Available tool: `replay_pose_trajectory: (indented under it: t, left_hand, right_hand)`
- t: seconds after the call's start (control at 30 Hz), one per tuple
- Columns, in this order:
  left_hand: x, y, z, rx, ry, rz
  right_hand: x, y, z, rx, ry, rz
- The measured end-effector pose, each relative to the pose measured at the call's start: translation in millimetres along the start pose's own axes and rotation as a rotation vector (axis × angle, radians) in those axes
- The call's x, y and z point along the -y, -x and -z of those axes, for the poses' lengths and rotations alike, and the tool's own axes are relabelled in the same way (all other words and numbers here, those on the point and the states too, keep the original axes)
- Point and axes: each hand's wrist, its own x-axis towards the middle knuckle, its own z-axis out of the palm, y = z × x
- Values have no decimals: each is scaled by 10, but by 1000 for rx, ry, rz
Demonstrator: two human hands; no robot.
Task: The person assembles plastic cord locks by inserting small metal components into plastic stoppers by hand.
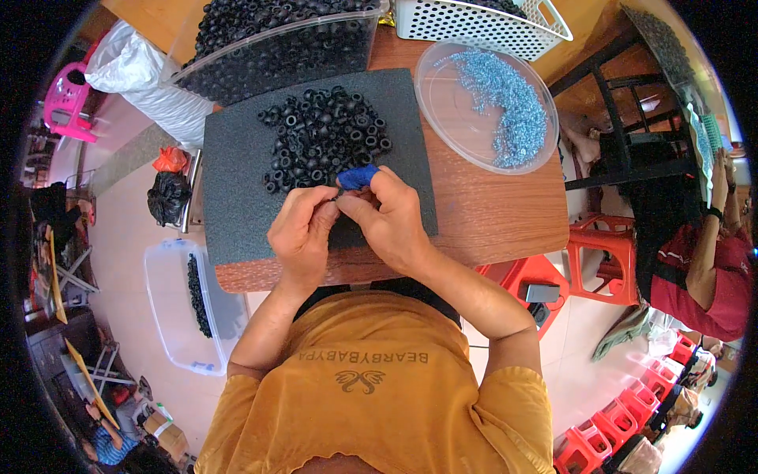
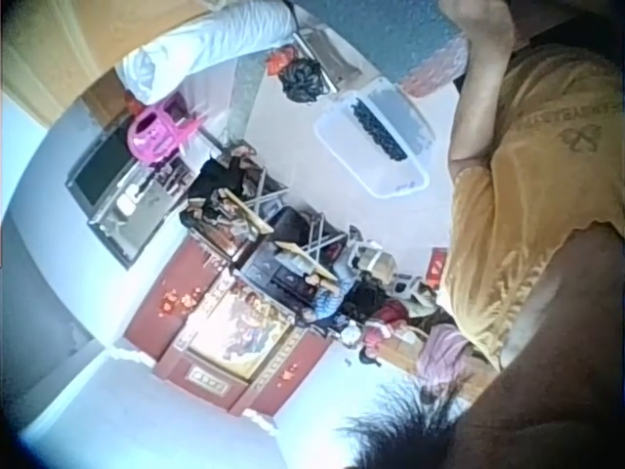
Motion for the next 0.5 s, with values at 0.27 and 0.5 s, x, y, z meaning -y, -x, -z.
replay_pose_trajectory:
  t: [0.27,0.5]
  left_hand:
    - [8,22,34,72,336,326]
    - [-64,-10,26,80,636,672]
  right_hand:
    - [-24,-14,17,-9,95,84]
    - [14,-24,23,-35,159,174]
